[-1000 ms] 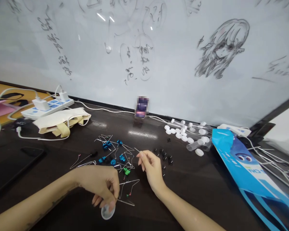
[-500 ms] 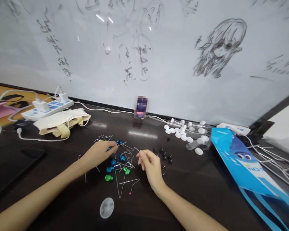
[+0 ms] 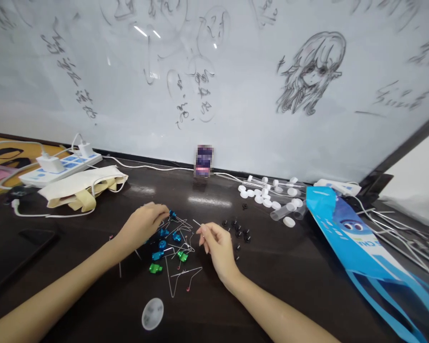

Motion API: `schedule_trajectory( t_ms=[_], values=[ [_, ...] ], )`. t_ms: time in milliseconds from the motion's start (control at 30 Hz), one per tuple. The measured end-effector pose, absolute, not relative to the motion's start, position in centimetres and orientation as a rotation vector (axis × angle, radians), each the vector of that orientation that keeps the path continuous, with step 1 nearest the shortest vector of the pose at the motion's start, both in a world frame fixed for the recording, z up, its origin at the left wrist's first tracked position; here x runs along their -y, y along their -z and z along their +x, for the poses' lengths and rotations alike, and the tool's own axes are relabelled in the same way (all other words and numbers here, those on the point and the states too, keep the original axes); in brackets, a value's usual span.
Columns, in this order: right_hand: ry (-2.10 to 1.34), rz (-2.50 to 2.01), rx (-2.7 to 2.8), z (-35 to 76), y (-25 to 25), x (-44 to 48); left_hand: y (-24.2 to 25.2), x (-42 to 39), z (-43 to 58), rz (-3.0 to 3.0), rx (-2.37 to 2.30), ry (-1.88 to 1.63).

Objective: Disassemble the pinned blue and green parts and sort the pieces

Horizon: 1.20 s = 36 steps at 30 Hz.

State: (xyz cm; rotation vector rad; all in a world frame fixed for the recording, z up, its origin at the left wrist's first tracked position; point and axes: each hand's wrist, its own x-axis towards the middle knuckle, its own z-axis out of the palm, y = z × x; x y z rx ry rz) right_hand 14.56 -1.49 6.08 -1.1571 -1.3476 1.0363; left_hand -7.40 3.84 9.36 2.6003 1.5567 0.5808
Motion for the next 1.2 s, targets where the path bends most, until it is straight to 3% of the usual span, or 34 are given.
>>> schedule_trajectory(
  t_ms=[300,533,700,867,1200],
  values=[
    [-1.044,-1.149,1.339,14.7,-6.0,1.4,-8.9,-7.7,-5.1,2.839,-1.317,-0.304],
    [-1.041,-1.143,1.347,14.7,-5.9,1.3,-9.8,-6.2,-6.2,2.767,-1.353,-0.428],
    [-0.932,-1.126,1.457,14.5,-6.4,2.0,-10.4,-3.3,-6.9,2.159,-1.222,-0.849],
    [-0.836,-1.119,1.649,14.4,-6.6,2.8,-9.5,-1.1,-5.5,1.415,-0.925,-0.917],
    [-0.724,-1.166,1.813,14.4,-6.6,3.3,-8.7,-0.3,-4.4,1.151,-0.734,-0.809]
  ],
)
